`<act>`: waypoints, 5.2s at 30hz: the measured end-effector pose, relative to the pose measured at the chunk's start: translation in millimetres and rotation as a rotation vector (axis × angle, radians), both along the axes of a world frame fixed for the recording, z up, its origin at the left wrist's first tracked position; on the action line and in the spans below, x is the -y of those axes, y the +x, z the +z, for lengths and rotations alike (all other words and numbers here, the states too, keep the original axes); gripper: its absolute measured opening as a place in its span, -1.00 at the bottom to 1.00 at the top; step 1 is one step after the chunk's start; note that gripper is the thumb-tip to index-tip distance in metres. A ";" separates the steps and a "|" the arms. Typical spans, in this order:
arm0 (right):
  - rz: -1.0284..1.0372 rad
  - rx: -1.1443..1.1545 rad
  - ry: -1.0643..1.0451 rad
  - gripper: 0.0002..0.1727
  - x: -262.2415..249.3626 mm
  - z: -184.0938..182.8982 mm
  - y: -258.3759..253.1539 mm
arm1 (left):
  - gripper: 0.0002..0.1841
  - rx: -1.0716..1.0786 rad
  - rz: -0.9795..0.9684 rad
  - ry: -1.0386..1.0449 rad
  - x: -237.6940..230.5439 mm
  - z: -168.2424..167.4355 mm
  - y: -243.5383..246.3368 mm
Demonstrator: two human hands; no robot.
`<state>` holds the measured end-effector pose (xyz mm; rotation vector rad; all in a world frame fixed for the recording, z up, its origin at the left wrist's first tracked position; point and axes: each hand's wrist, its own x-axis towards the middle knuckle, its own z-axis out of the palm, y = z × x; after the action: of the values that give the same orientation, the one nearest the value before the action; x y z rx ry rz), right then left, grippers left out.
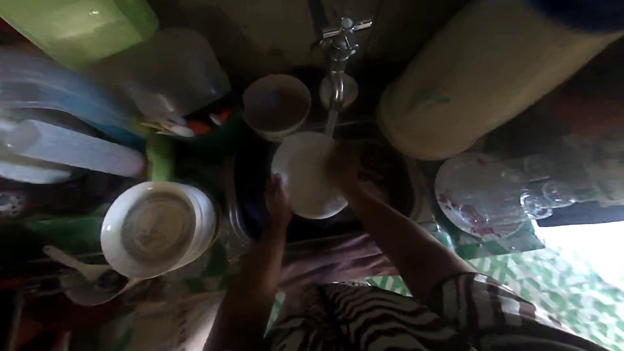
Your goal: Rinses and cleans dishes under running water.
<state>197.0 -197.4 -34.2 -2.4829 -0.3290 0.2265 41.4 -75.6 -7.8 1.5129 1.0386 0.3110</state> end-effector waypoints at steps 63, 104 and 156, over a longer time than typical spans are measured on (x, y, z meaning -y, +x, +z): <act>0.306 0.040 0.146 -0.30 32.9 22.7 3.3 | -0.58 0.186 -0.350 -0.474 0.8 35.4 50.9; -0.031 -0.080 0.362 -0.42 117.2 145.4 -26.2 | -0.52 0.149 -0.402 -0.538 26.8 86.5 135.4; -0.300 -0.485 0.821 -0.39 66.9 21.6 -30.2 | -0.32 -0.241 -0.236 0.044 -7.3 -15.3 20.1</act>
<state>166.8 -264.4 -12.6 -1.5730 0.1436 0.4490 61.5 -68.3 -23.1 1.7240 1.0314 -0.0157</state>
